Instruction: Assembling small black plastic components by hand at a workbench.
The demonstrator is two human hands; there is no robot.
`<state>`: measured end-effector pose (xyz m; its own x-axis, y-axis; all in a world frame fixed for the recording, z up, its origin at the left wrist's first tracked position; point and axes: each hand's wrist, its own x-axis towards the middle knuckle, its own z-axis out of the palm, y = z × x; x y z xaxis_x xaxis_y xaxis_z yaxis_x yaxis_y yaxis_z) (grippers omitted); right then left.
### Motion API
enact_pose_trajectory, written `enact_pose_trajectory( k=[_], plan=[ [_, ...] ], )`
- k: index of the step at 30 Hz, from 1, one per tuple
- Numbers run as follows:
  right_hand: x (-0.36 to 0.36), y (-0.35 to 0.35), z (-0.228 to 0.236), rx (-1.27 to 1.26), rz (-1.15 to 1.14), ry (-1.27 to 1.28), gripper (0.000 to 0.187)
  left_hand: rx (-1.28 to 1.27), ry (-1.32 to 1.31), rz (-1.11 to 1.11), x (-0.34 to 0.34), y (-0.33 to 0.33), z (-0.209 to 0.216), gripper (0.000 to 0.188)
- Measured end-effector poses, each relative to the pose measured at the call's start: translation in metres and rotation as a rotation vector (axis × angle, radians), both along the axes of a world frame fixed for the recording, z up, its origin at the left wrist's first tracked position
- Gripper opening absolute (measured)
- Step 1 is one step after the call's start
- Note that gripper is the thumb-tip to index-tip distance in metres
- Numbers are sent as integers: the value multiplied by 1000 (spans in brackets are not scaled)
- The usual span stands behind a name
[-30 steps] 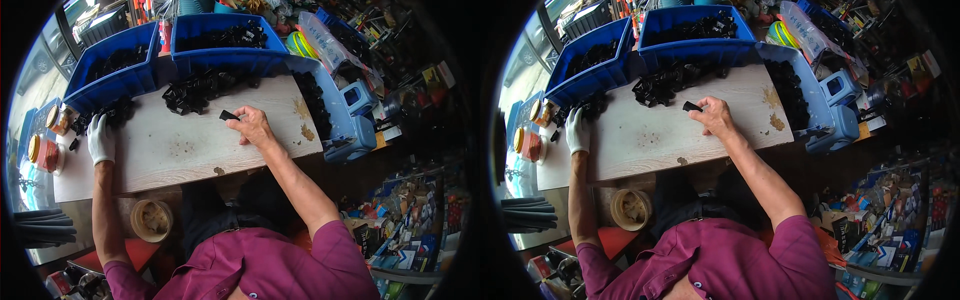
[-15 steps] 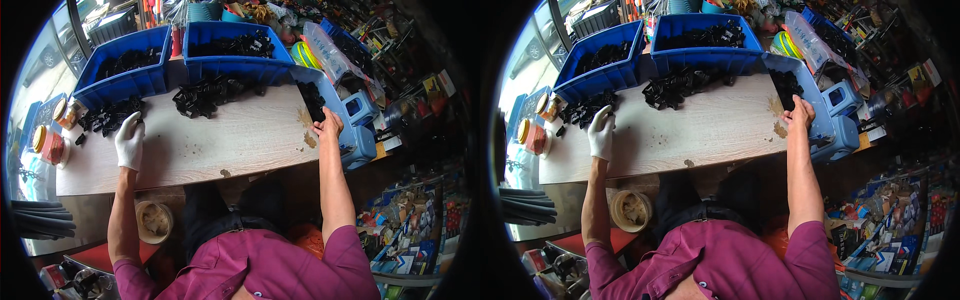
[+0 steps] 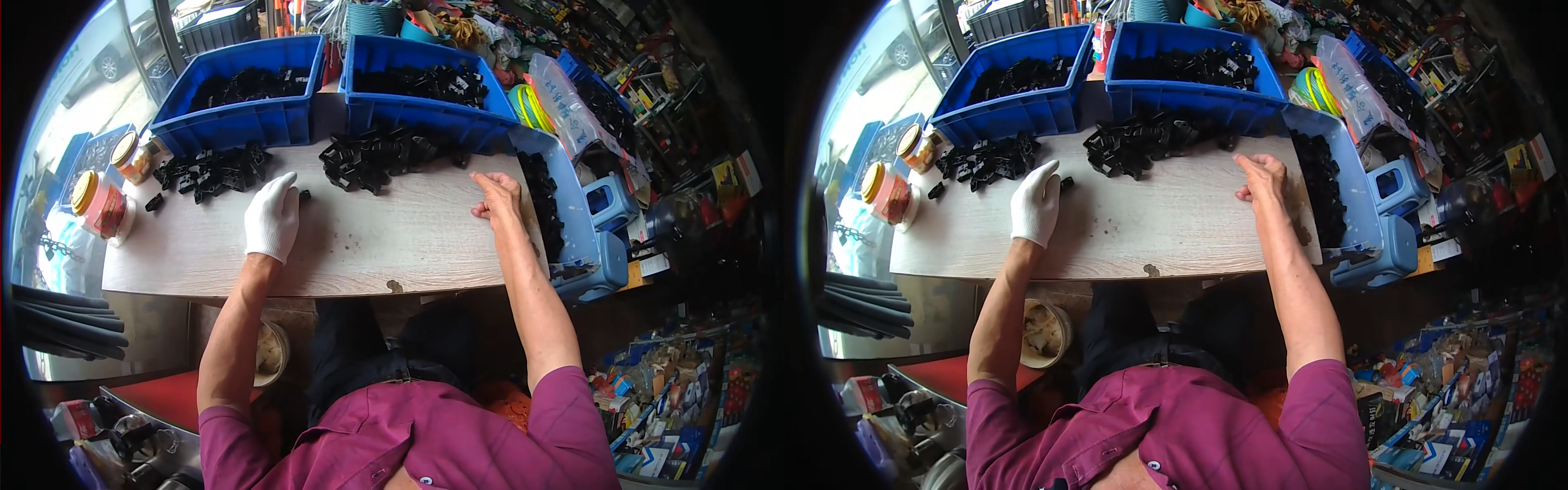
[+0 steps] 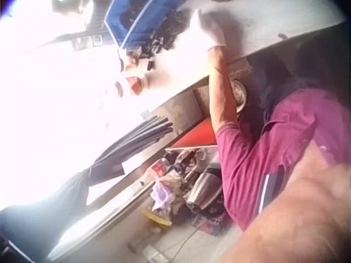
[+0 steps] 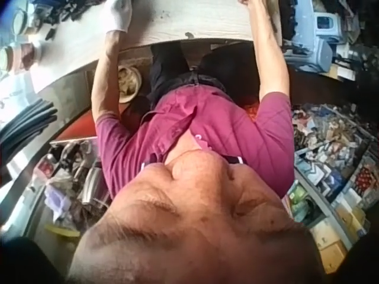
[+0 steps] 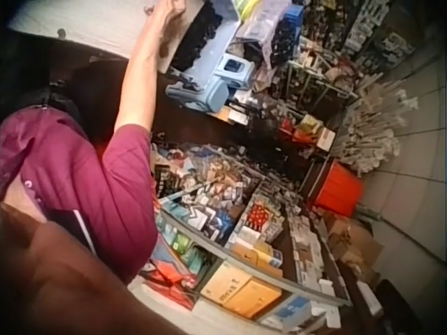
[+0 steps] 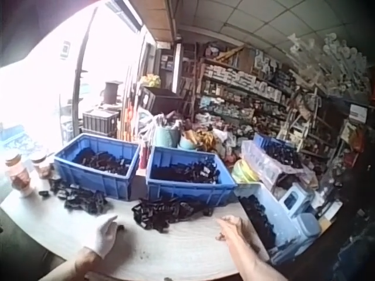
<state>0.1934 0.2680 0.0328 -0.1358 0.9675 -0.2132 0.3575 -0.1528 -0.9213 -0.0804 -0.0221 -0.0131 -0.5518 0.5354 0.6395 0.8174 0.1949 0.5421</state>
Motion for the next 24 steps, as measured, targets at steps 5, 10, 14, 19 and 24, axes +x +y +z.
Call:
enact_pose_trajectory(
  k=[5,10,14,19,24],
  plan=[
    [-21,11,-6,75,10,-132,56,188,-169,115,-3,-10,4,25],
    [-40,14,-1,114,37,-230,53,-157,186,127,24,-5,25,22],
    [-53,12,-6,216,31,-262,43,-335,233,109,14,-3,13,21],
    [-44,19,-11,224,42,-252,33,-268,323,159,18,1,15,23],
    [-27,12,-10,62,86,-77,32,-336,358,175,19,-7,17,28]
  ],
)
